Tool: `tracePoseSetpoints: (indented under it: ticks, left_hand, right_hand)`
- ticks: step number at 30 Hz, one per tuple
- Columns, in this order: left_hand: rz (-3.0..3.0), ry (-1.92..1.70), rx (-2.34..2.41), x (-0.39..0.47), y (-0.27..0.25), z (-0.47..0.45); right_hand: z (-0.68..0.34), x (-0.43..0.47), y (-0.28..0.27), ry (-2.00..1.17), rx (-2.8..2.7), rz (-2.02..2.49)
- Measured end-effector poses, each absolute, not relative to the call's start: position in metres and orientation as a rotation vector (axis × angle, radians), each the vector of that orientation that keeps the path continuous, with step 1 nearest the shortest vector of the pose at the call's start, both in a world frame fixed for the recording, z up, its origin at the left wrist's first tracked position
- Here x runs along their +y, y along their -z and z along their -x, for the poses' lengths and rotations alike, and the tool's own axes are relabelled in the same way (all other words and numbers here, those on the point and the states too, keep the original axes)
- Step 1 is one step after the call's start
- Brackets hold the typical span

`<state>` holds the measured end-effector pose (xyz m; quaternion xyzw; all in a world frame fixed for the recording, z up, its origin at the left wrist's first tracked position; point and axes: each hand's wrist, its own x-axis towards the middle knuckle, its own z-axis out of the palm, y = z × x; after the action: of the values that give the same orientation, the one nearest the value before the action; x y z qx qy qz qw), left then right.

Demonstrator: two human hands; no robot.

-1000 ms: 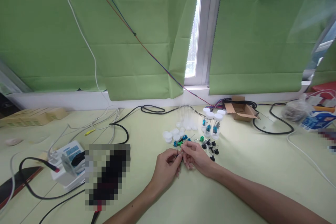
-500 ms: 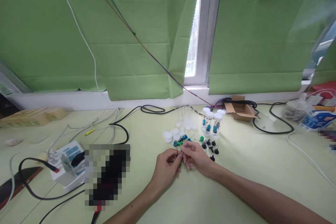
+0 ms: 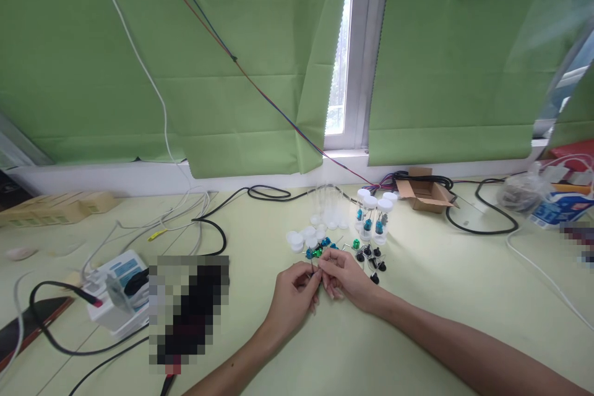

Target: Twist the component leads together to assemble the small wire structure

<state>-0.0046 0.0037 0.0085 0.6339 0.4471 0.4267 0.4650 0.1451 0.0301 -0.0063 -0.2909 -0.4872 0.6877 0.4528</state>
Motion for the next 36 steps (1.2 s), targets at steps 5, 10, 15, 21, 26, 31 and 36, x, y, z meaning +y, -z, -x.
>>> tracePoseSetpoints:
  ticks: [5,10,15,21,26,31,36]
  left_hand:
    - [-1.555,-1.056,1.089,0.0041,-0.0068,0.0046]
    - [-1.562,-1.06,1.078,0.0039,-0.006,0.0052]
    - [-1.571,-1.058,1.084,0.0037,-0.0073,0.005]
    - [-1.587,-1.042,1.094,0.0053,-0.0043,0.0058]
    - [-1.59,-1.043,1.095,0.0052,-0.0027,0.0063]
    - [-1.577,-1.043,1.109,0.0045,-0.0045,0.0057]
    - [-1.575,-1.045,1.1,0.0049,-0.0042,0.0061]
  right_hand:
    - [-0.1448,0.0308,0.0074,-1.698,-1.199,0.71]
    - [-0.1449,0.0301,0.0058,-1.702,-1.196,0.712]
    - [-0.1449,0.0305,0.0066,-1.707,-1.195,0.71]
    - [-0.1449,0.0308,0.0071,-1.711,-1.191,0.696]
    - [-0.1454,0.0307,0.0062,-1.715,-1.184,0.697]
    - [-0.1454,0.0315,0.0082,-1.72,-1.178,0.68]
    - [-0.1455,0.0311,0.0076,-1.735,-1.172,0.67]
